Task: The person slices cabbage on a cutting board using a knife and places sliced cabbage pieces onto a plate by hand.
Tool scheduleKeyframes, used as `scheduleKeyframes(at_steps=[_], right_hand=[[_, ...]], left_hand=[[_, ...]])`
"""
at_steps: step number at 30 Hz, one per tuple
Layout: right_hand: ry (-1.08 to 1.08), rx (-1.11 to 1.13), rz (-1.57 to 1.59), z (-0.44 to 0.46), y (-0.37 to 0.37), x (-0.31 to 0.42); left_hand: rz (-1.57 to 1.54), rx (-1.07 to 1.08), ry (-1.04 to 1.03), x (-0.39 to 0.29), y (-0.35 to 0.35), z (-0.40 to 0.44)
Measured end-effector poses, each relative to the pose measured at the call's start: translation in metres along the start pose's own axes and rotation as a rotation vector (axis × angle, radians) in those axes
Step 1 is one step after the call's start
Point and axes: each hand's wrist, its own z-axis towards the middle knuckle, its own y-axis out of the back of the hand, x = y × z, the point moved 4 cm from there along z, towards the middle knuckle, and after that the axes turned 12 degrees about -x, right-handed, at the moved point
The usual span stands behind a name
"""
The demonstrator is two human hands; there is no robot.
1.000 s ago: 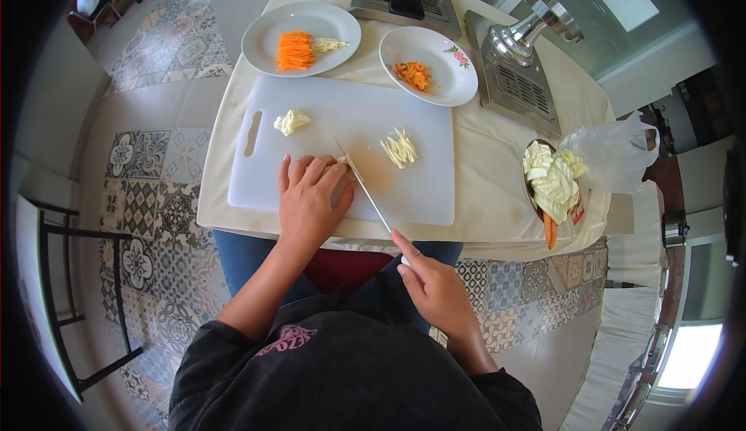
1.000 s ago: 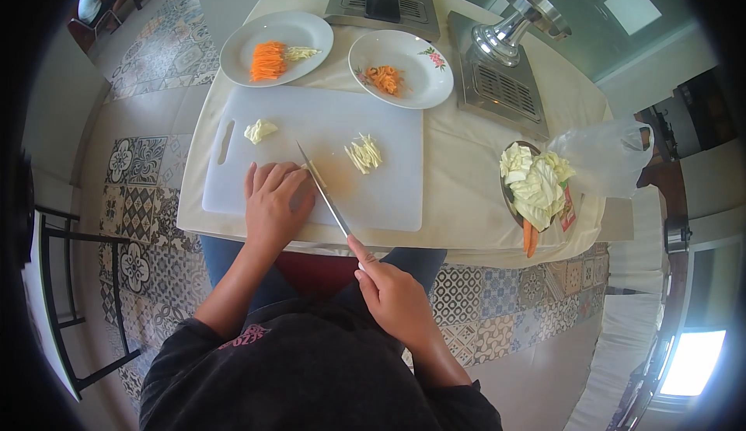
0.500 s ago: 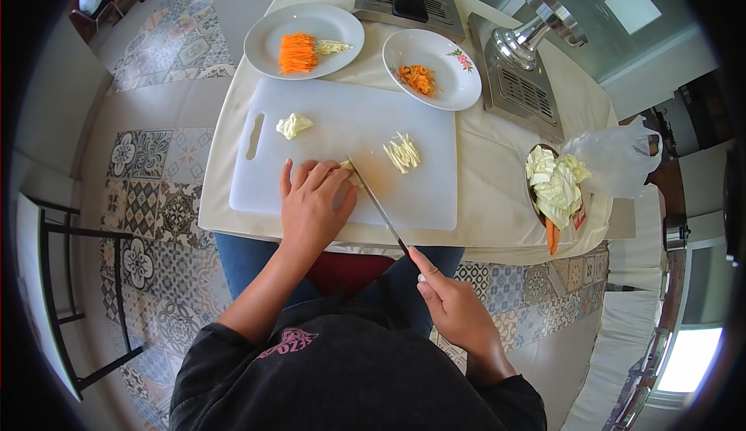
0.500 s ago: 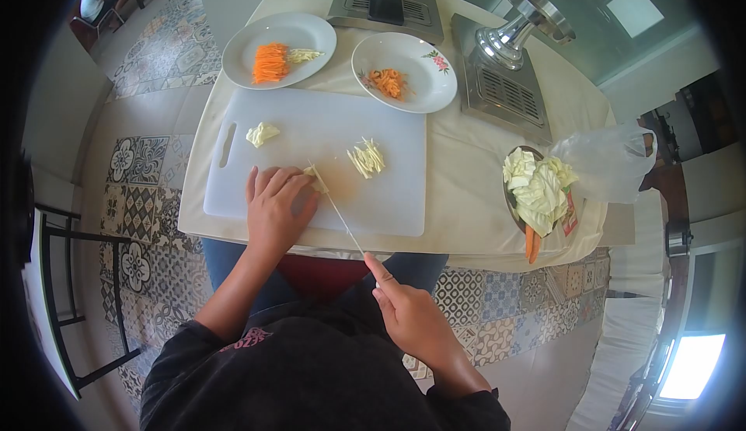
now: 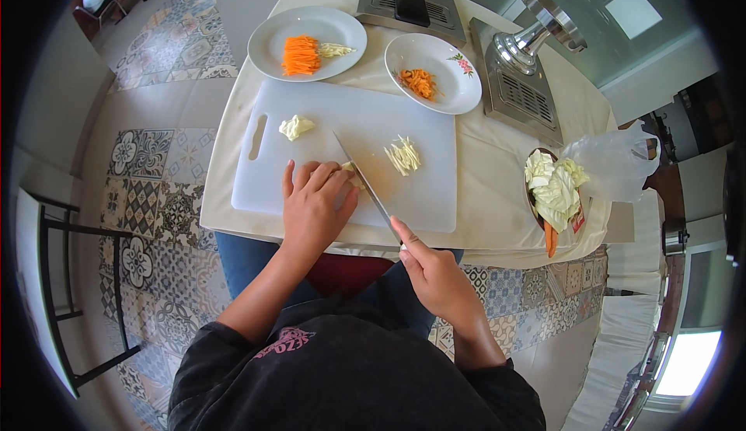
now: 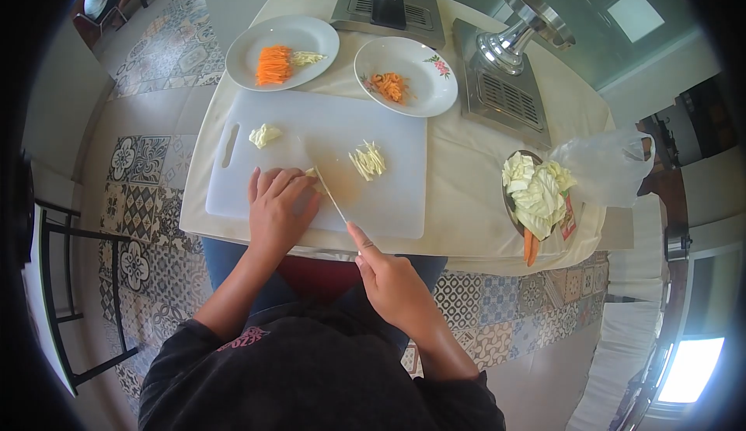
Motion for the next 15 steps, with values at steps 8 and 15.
scheduleKeyframes(at_steps=[8,15], right_hand=[[-0.046,0.017,-0.046,-0.038,0.011,-0.008],[-0.126,0.073,-0.156,-0.068,0.032,-0.002]], left_hand=[[-0.02,0.0,0.013,0.0,0.0,0.0],[-0.018,0.022,0.011,0.001,0.0,0.0]])
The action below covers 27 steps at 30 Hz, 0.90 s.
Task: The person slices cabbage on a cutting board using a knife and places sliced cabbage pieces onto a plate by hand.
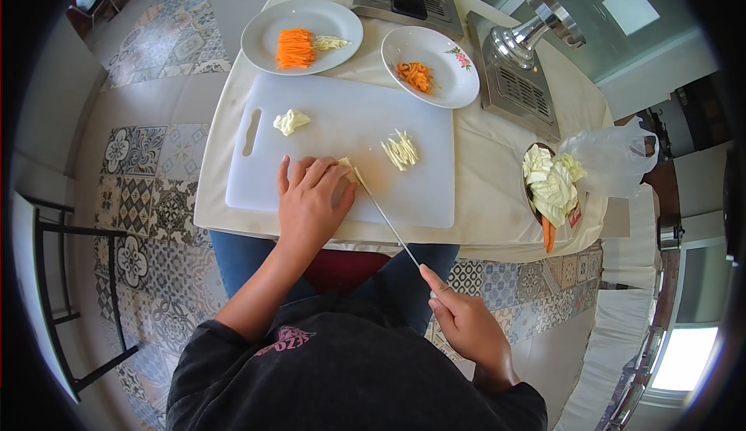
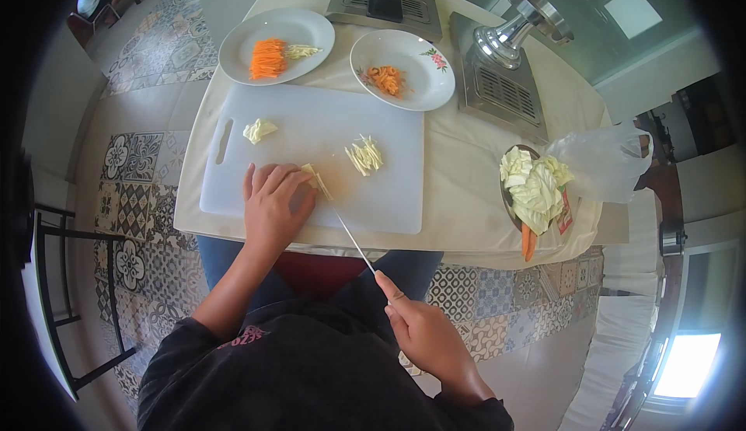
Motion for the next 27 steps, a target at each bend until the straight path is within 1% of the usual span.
scheduleKeyframes(at_steps=[2,5,8,14,20,23,27], right_hand=[[0.039,-0.034,0.007,0.0,-0.003,0.001],[0.041,-0.062,0.018,0.008,-0.011,0.001],[0.116,-0.133,0.024,0.017,-0.018,0.001],[0.136,-0.218,0.054,0.025,-0.02,-0.007],[0.066,-0.273,0.071,0.028,-0.009,-0.013],[0.01,-0.263,0.022,0.03,-0.004,-0.014],[-0.015,-0.272,0.127,0.032,-0.007,-0.019]], left_hand=[[-0.017,-0.014,0.0,0.0,0.0,0.0],[-0.002,-0.016,-0.008,0.002,-0.002,-0.002],[0.004,-0.011,-0.012,0.001,0.0,-0.001],[0.003,-0.029,-0.014,0.001,-0.002,-0.002],[-0.004,-0.047,-0.018,-0.001,0.0,-0.001],[-0.017,-0.047,-0.017,-0.001,0.001,-0.001],[-0.007,-0.031,-0.021,0.001,0.0,-0.001]])
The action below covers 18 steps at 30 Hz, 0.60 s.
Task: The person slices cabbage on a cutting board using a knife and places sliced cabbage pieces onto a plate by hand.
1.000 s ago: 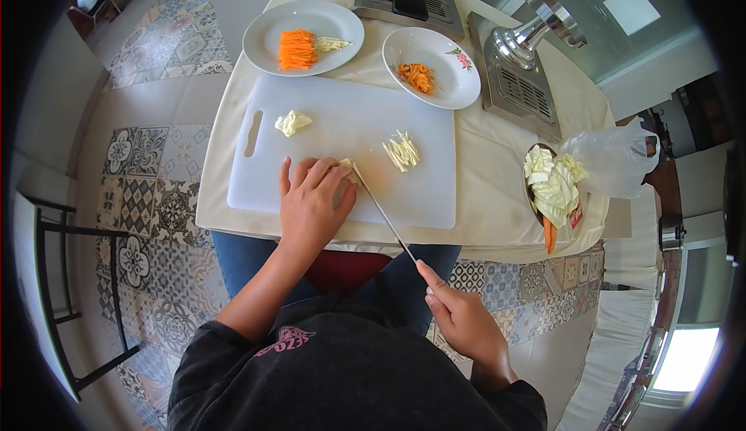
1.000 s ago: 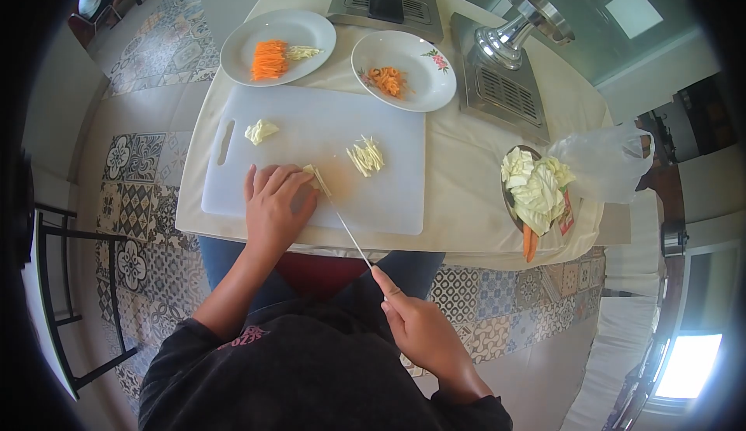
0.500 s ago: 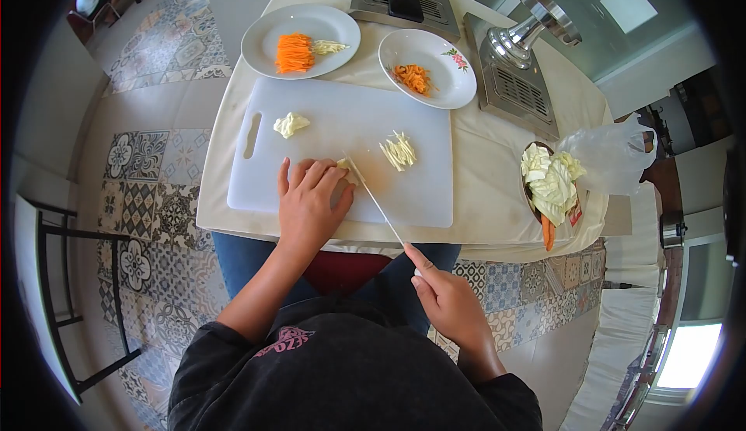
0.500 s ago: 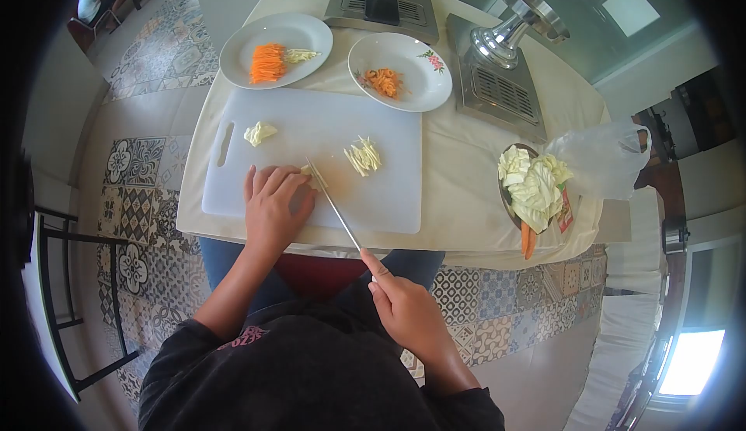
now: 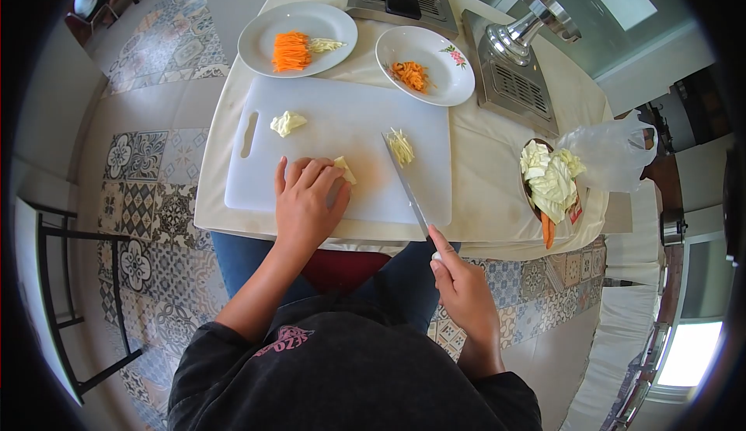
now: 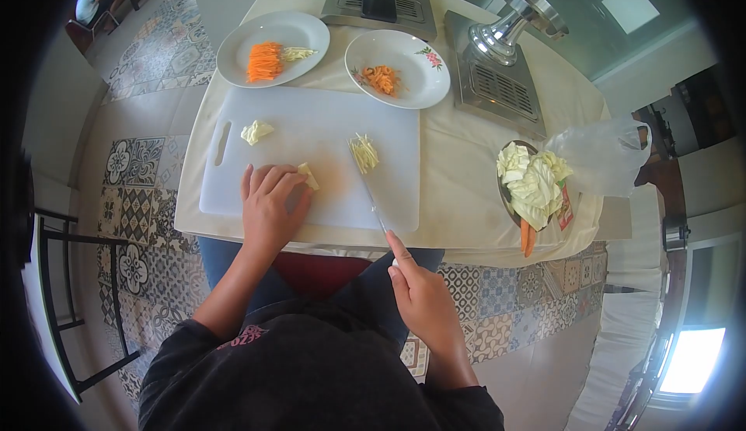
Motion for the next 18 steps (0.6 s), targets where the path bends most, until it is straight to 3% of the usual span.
scheduleKeyframes(at_steps=[8,18], right_hand=[[0.151,-0.004,-0.104,0.0006,-0.0031,0.0062],[0.162,-0.017,-0.101,-0.0003,-0.0062,0.0056]], left_hand=[[0.002,-0.001,-0.009,0.0,0.0008,0.0006],[0.011,0.017,0.028,-0.0003,0.0012,0.0017]])
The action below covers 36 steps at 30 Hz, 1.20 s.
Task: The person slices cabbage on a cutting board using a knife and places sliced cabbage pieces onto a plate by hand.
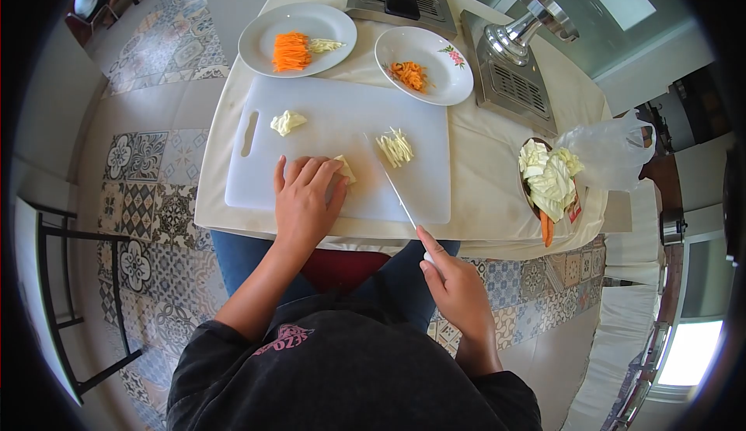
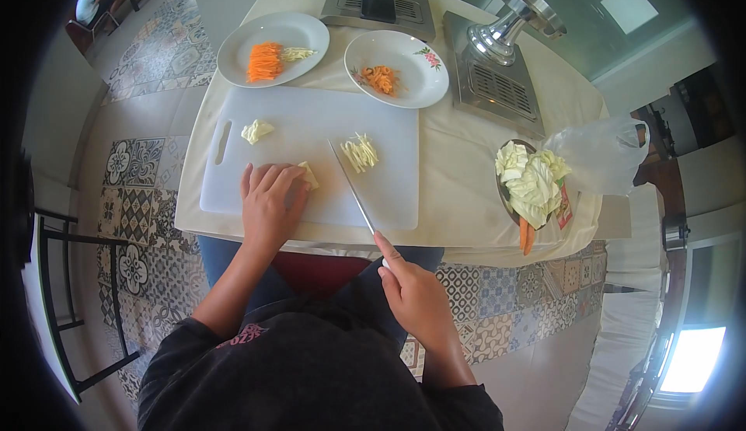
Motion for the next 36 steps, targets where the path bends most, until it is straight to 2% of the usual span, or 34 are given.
scheduleKeyframes(at_steps=[8,11,26,29,36], right_hand=[[-0.068,0.038,0.14,0.004,-0.01,0.012],[0.072,0.023,0.18,0.006,-0.021,0.015],[0.076,0.096,0.117,0.008,-0.034,0.019],[0.061,0.113,0.165,0.005,-0.029,0.017],[0.053,0.199,0.061,-0.002,-0.011,0.02]], left_hand=[[0.003,-0.021,-0.019,0.001,-0.002,-0.002],[0.004,-0.017,-0.016,0.002,-0.002,-0.002],[0.027,0.005,-0.013,0.002,-0.003,-0.002],[0.015,-0.003,0.001,0.002,-0.002,-0.001],[-0.003,-0.009,-0.012,0.003,-0.003,-0.002]])
